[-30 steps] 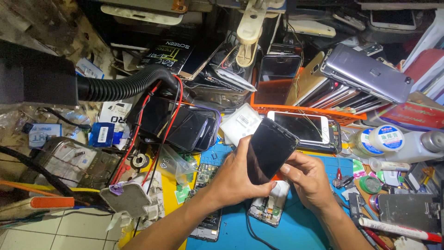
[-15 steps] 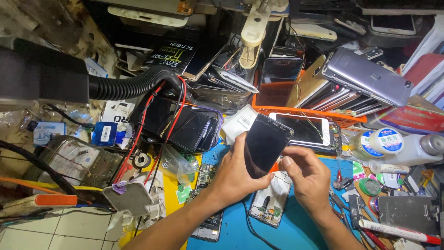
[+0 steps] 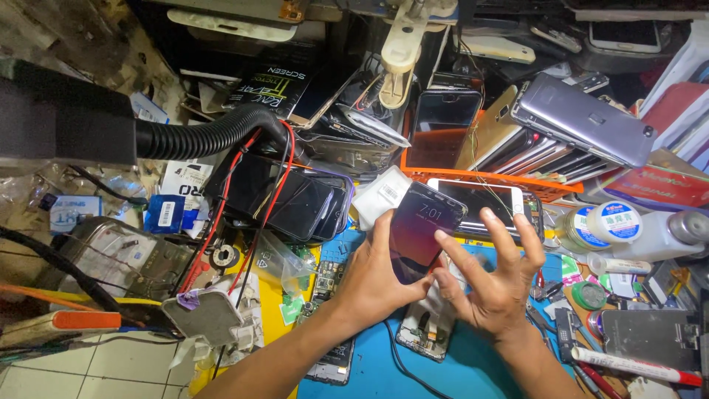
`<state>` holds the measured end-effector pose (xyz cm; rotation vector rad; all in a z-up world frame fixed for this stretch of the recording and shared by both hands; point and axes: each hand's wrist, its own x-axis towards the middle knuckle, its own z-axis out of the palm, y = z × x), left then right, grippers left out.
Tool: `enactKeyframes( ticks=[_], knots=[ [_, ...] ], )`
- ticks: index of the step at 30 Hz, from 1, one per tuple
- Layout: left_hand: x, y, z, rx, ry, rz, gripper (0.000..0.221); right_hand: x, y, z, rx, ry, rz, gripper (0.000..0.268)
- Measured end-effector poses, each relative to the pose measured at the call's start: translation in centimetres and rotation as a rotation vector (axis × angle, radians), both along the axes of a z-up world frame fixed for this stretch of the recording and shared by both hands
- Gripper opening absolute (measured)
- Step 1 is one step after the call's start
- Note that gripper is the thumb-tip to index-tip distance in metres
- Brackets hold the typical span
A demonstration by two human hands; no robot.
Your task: Repairing a smartphone by disassembling its components on a workbench.
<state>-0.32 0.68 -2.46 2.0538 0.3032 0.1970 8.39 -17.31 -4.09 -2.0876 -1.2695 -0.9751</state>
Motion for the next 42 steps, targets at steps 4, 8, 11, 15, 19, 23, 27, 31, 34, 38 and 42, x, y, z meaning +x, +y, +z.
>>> enactKeyframes(
  ticks=[4,8,11,15,19,23,27,31,34,38,42],
  knots=[
    [0.1,0.0,0.2,-0.068,0.077,-0.007,0.099,-0.5,0.6,0.0,-0.07,-0.049,0.197,0.037],
    [0.2,-0.1,-0.3,-0.023,0.06,-0.001,0.103,0.1,0.3,0.0,-0.05,-0.018,0.072,0.035],
    [0.0,-0.1,-0.2,0.001,0.034,0.005,0.103,0.4,-0.3,-0.4,-0.006,-0.004,0.023,0.036],
    [0.1,0.0,-0.4,-0.038,0.065,0.0,0.103,-0.5,0.9,0.0,-0.08,-0.066,0.129,0.038],
    [0.2,-0.2,0.7,-0.024,0.064,0.031,0.102,0.1,0.0,-0.2,0.024,0.019,0.007,0.034],
    [0.2,-0.1,1.5,-0.072,0.06,0.028,0.096,0.0,0.2,-0.4,0.222,0.3,0.012,0.032],
    [0.1,0.2,2.1,-0.366,-0.025,-0.105,0.087,0.1,0.1,-0.3,0.297,0.541,0.084,0.03],
    [0.1,0.4,1.5,-0.47,-0.085,-0.198,0.091,0.0,-0.1,-0.3,0.32,0.551,0.106,0.028],
    [0.3,0.3,1.1,-0.507,-0.103,-0.236,0.091,-0.1,-0.2,-0.3,0.343,0.557,0.126,0.026],
    [0.3,0.0,1.5,-0.459,-0.078,-0.187,0.089,-0.4,-0.3,-0.1,0.372,0.82,0.187,0.022],
    [0.5,-0.6,1.5,-0.304,-0.027,-0.082,0.093,-0.5,-0.1,-1.0,0.416,1.198,0.211,0.019]
  ],
)
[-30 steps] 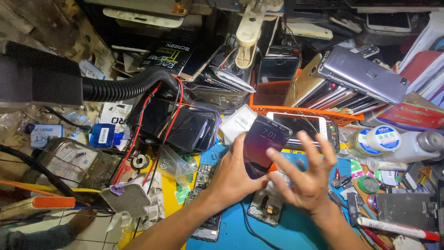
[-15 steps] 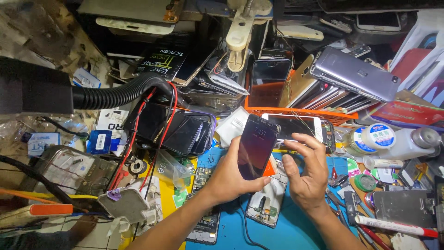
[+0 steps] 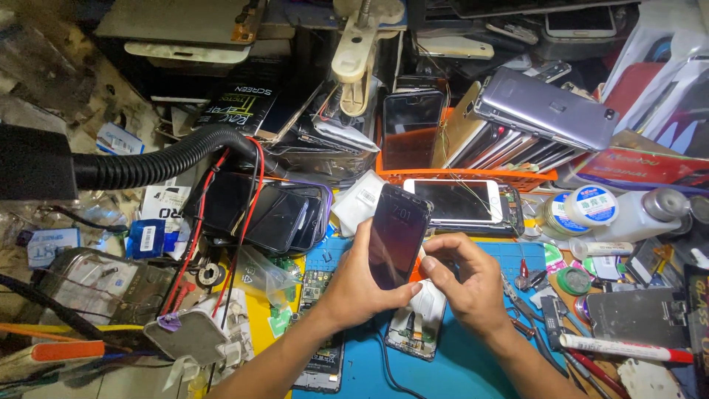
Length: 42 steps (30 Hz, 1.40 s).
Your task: Repairing a smartphone by disassembling its components on a workbench.
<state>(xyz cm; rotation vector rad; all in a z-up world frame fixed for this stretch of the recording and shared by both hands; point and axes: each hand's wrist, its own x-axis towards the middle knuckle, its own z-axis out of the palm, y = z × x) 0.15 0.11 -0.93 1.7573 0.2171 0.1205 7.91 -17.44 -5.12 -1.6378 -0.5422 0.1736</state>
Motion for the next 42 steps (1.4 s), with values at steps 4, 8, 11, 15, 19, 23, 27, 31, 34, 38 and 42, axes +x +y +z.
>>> enactKeyframes(
  ticks=[4,8,11,15,19,23,27,31,34,38,42],
  knots=[
    [0.0,-0.1,-0.2,0.041,-0.004,0.014,0.092,0.5,-0.1,-0.4,0.057,0.141,0.073,0.016],
    [0.0,-0.1,-0.2,0.104,0.03,0.004,0.097,0.8,-0.2,-0.7,0.063,0.226,0.078,0.01],
    [-0.1,0.0,-0.3,0.135,0.03,0.001,0.097,0.9,-0.3,-1.0,0.103,0.271,0.104,0.012],
    [-0.1,0.1,-0.5,0.157,0.021,0.001,0.096,1.0,-0.3,-1.5,0.185,0.325,0.136,0.015],
    [-0.2,0.1,0.0,0.151,0.021,-0.012,0.094,1.1,-0.3,-1.2,0.161,0.304,0.142,0.017],
    [-0.3,0.4,0.1,0.168,0.012,-0.025,0.096,1.1,-0.3,-1.6,0.213,0.328,0.166,0.02],
    [-0.4,0.9,0.3,0.086,-0.008,-0.103,0.102,0.8,-0.4,-1.6,0.259,0.319,0.186,0.02],
    [-0.3,1.3,-0.4,-0.188,-0.113,-0.251,0.101,0.7,-0.6,-2.0,0.332,0.326,0.155,0.039],
    [0.0,1.2,-1.8,-0.576,-0.231,-0.32,0.091,0.2,0.1,0.3,0.0,0.093,0.014,0.024],
    [0.2,1.2,-3.8,-0.568,-0.287,-0.053,0.081,-0.3,0.7,1.3,-0.193,-0.237,0.327,0.012],
    [0.1,0.3,-3.5,-0.407,-0.43,0.219,0.075,-2.0,1.5,1.7,-0.337,0.034,0.556,0.019]
  ],
)
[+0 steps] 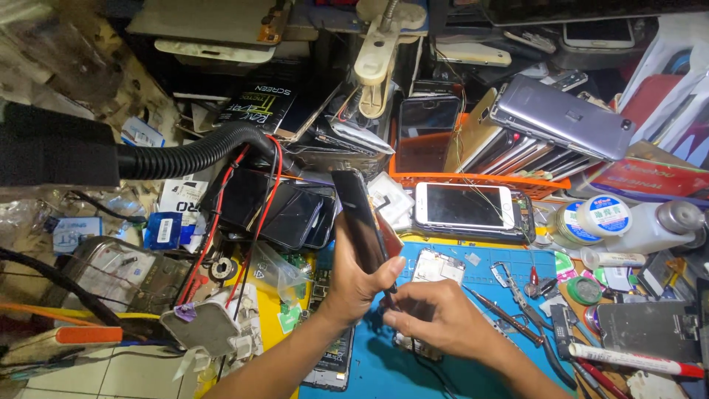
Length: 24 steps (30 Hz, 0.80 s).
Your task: Repairing a smartphone by disassembling its components on a workbench.
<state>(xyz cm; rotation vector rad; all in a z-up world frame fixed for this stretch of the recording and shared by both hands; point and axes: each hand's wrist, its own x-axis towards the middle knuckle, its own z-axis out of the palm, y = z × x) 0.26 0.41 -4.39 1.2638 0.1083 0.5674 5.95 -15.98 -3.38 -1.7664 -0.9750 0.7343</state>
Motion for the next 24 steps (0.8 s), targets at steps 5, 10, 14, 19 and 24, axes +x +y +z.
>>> enactKeyframes(
  ticks=[5,10,14,19,24],
  knots=[
    [-0.7,-0.8,0.9,-0.038,0.033,0.051,0.082,-0.2,0.2,-2.0,0.133,0.404,-0.08,0.02],
    [-0.9,-1.0,0.7,-0.068,0.024,0.11,0.077,-0.5,0.5,-3.2,0.19,0.541,-0.128,0.02],
    [-1.2,-1.2,1.0,-0.041,0.025,0.126,0.075,-1.2,0.8,-2.9,0.159,0.795,-0.289,0.02],
    [-1.3,-1.6,1.3,-0.025,0.003,0.121,0.07,-2.0,1.0,-3.0,0.215,0.875,-0.316,0.014],
    [-1.4,-1.8,1.3,-0.089,-0.011,0.111,0.068,-3.3,1.3,-3.4,0.254,0.842,-0.424,0.018]
  ],
)
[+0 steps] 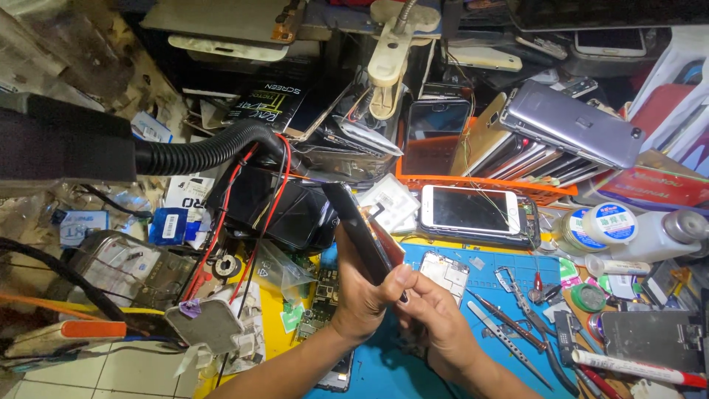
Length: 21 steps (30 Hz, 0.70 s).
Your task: Repairing a smartphone by disassembling its components on a workbench.
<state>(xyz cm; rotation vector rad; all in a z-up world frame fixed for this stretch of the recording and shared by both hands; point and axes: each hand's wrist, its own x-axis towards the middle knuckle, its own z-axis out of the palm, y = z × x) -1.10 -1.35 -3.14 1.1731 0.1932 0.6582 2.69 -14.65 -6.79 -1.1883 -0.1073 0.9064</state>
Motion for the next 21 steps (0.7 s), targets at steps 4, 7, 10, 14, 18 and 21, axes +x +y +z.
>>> enactKeyframes(
  ticks=[4,7,10,14,18,21],
  knots=[
    [0.1,0.1,-0.4,0.046,0.021,0.031,0.068,-0.6,0.2,-0.2,0.036,0.011,-0.014,0.021],
    [0.2,0.0,-0.4,0.067,0.035,0.028,0.082,-0.9,0.3,-0.2,0.018,0.018,-0.084,0.028],
    [0.1,-0.2,-0.3,0.089,0.054,0.032,0.086,-1.2,0.3,0.0,-0.029,0.017,-0.125,0.025],
    [0.1,-0.4,-0.4,0.036,0.032,0.017,0.083,-1.4,0.4,-0.1,-0.009,-0.01,-0.14,0.02],
    [0.2,-0.5,-0.6,0.012,-0.016,0.009,0.064,-1.8,0.3,-0.1,0.038,0.026,-0.139,0.016],
    [0.1,-0.6,-0.7,0.024,0.034,-0.001,0.076,-2.2,0.3,-0.5,0.025,0.056,-0.186,0.016]
  ],
)
